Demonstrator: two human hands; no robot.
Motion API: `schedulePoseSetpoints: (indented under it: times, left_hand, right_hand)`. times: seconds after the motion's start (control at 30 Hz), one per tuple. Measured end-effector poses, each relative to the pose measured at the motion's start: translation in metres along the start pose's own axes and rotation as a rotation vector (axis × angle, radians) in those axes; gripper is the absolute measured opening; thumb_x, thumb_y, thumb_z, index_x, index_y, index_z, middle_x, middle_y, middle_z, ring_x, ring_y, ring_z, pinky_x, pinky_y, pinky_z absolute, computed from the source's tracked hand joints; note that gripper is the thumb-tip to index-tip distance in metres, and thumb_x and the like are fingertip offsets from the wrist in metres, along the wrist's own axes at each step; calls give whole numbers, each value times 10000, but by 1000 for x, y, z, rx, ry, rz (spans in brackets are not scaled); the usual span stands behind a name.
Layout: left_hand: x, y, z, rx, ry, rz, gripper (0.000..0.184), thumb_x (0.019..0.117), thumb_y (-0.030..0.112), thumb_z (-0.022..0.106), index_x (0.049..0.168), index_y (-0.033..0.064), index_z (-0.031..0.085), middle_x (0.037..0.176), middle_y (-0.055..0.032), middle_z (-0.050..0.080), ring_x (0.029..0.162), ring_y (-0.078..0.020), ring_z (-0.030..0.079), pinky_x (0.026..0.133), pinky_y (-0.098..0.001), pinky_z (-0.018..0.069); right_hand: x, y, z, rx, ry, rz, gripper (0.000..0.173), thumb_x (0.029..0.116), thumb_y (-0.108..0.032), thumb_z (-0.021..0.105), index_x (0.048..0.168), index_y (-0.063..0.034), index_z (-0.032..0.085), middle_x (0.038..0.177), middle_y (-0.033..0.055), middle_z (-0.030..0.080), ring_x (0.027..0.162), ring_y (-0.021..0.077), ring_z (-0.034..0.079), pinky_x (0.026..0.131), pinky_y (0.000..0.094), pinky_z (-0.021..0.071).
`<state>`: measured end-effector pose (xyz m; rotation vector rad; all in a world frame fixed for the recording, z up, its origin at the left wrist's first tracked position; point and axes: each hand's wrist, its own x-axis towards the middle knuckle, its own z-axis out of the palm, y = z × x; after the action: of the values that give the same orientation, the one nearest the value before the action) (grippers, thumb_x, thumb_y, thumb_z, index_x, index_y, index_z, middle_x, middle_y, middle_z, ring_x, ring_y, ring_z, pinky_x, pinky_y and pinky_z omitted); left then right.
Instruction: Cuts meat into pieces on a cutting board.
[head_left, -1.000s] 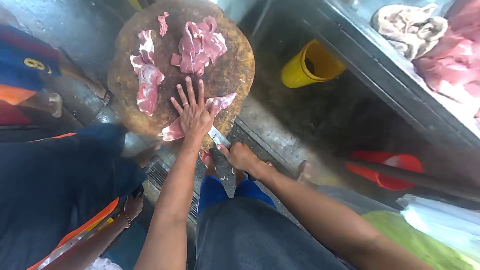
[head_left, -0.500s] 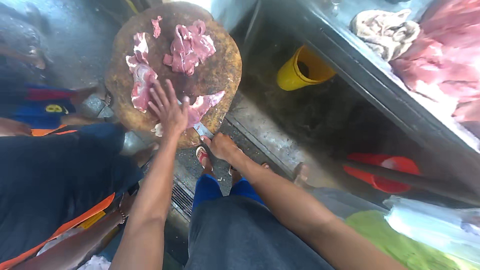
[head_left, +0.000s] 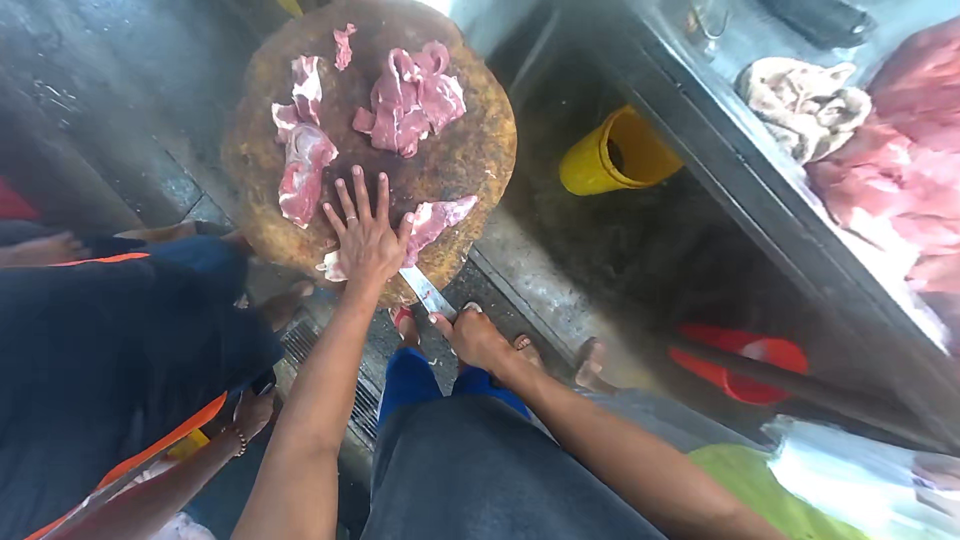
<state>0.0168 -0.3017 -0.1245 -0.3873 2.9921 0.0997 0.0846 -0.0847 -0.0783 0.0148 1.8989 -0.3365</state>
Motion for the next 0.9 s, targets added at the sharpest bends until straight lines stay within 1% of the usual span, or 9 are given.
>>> schedulePoseSetpoints:
  times: [0.13, 0.23, 0.4, 0.47, 0.53, 0.6, 0.67, 0.8, 0.9]
  left_hand:
    - [2, 1, 1, -15, -1, 2, 798, 990, 737, 190, 1668, 325, 108, 1742, -67, -77, 1584, -392, -103, 1197, -747, -22]
    - [2, -1, 0, -14, 3, 5, 784, 995, 730, 190, 1667, 335, 107, 1741, -64, -85, 1585, -388, -105, 1202, -740, -20]
    - [-3, 1, 4, -8, 16, 25, 778, 1000, 712, 186, 1669, 322, 108, 1741, -55, -95, 1586, -371, -121, 1201, -739, -38]
    - [-6, 3, 4, 1, 16, 49, 777, 999, 708, 204, 1668, 322, 114, 1740, -57, -94, 1585, -376, -120, 1201, -740, -33]
    - [-7, 3, 4, 12, 24, 68, 787, 993, 717, 218, 1667, 322, 122, 1741, -59, -89, 1586, -377, -109, 1201, -743, -28]
    - [-6, 3, 4, 17, 18, 79, 803, 984, 719, 234, 1669, 314, 120, 1740, -65, -96, 1586, -378, -108, 1197, -748, -31]
    - [-6, 1, 4, 20, 3, 80, 815, 982, 735, 223, 1669, 308, 122, 1739, -69, -98, 1585, -386, -105, 1190, -757, -31]
    - [0, -4, 2, 11, 16, 69, 822, 977, 754, 221, 1666, 313, 147, 1741, -73, -74, 1586, -395, -88, 1190, -759, -26]
    - [0, -3, 4, 6, 15, 65, 820, 974, 755, 222, 1666, 324, 136, 1740, -66, -90, 1585, -393, -100, 1189, -760, -39]
  right_hand:
    - [4, -23, -8, 31, -6, -48, 760, 1012, -720, 361, 952, -24, 660, 920, 171, 683, 912, 318, 703, 796, 538, 559]
    - [9, -45, -14, 55, -11, -86, 717, 1028, -686, 377, 1015, -26, 658, 933, 168, 675, 881, 296, 699, 792, 511, 565]
    - [12, -35, -9, 74, -7, -115, 704, 1023, -691, 384, 941, -43, 646, 863, 144, 648, 788, 272, 677, 726, 477, 560]
    - [7, -19, -3, 71, -14, -119, 720, 1022, -696, 379, 950, -36, 655, 895, 157, 666, 859, 298, 689, 778, 514, 558]
    - [3, -2, 11, 56, -12, -99, 768, 1005, -732, 365, 918, -30, 665, 880, 165, 683, 856, 314, 707, 771, 539, 569]
    - [-3, 6, 19, 37, -24, -60, 802, 994, -750, 359, 960, -10, 667, 944, 193, 695, 940, 350, 708, 821, 573, 563]
    - [-7, 1, 21, 17, -33, -34, 801, 997, -747, 355, 1000, -5, 658, 982, 200, 691, 981, 354, 703, 840, 566, 561]
    - [2, -21, 15, 16, -23, -45, 777, 1001, -741, 354, 961, -28, 661, 921, 170, 682, 900, 315, 706, 785, 529, 568]
    - [5, -38, 7, 19, -15, -53, 766, 1007, -725, 372, 1031, -19, 669, 992, 188, 692, 980, 335, 703, 834, 549, 564]
